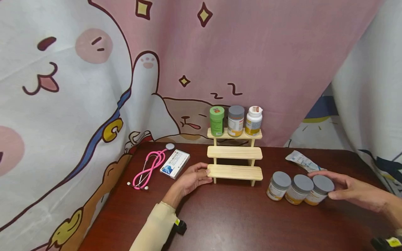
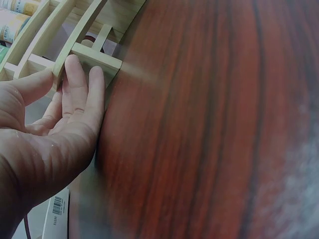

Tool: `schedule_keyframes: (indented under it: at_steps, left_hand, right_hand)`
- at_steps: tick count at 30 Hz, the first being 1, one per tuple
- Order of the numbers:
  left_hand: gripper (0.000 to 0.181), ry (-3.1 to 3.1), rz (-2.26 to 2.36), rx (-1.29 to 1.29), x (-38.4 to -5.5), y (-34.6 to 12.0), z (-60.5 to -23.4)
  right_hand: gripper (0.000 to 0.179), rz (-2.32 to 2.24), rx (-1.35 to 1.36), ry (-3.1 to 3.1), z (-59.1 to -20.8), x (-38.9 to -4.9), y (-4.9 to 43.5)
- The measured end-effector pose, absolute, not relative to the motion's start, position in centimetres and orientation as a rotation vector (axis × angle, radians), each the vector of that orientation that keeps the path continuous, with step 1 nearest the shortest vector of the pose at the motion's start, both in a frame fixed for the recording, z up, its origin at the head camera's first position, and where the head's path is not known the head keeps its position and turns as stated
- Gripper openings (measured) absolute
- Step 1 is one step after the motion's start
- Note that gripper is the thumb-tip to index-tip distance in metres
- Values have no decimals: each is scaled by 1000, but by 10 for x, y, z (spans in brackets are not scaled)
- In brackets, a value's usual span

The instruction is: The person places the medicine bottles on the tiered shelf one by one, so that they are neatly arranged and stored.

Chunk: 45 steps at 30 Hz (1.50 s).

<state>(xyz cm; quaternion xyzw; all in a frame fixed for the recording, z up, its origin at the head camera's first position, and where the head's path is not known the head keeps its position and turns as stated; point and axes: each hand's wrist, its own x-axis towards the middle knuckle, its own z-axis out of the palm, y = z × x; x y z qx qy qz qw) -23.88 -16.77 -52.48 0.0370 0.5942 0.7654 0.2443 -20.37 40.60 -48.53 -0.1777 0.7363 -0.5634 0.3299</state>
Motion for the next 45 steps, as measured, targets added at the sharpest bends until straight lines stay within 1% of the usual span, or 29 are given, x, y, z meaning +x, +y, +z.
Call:
schedule_keyframes:
  at_steps: [2,6,15,21,27,39,45]
  left_hand:
    - [29,1627,2088,97,-239,-167,-525]
    - [30,1631,2093,102,-240,-167,-527]
    - [31,1628,2087,106,-240,-169,-527]
    - [33,1629,2089,93,-239,-168,-526]
    - [32,1638,2086,93,-238,-167,-528]
    - [32,1628,2094,104,-239,-165,-529]
    - [31,1632,2088,105,-238,-167,-528]
  right_hand:
    - [67,-1449,-395,1934,-487,-204,407]
    - [68,-1437,-367,1932,-491,-205,410]
    - [68,-1458,-404,1945,-498,-206,410]
    - [66,-1444,-369,1920,-500,-209,414]
    - [68,-1440,-365,1923,-499,-207,412]
    - [63,-1480,-427,2010,-483,-204,421]
    - [61,-1532,-560,2037,-467,-207,418]
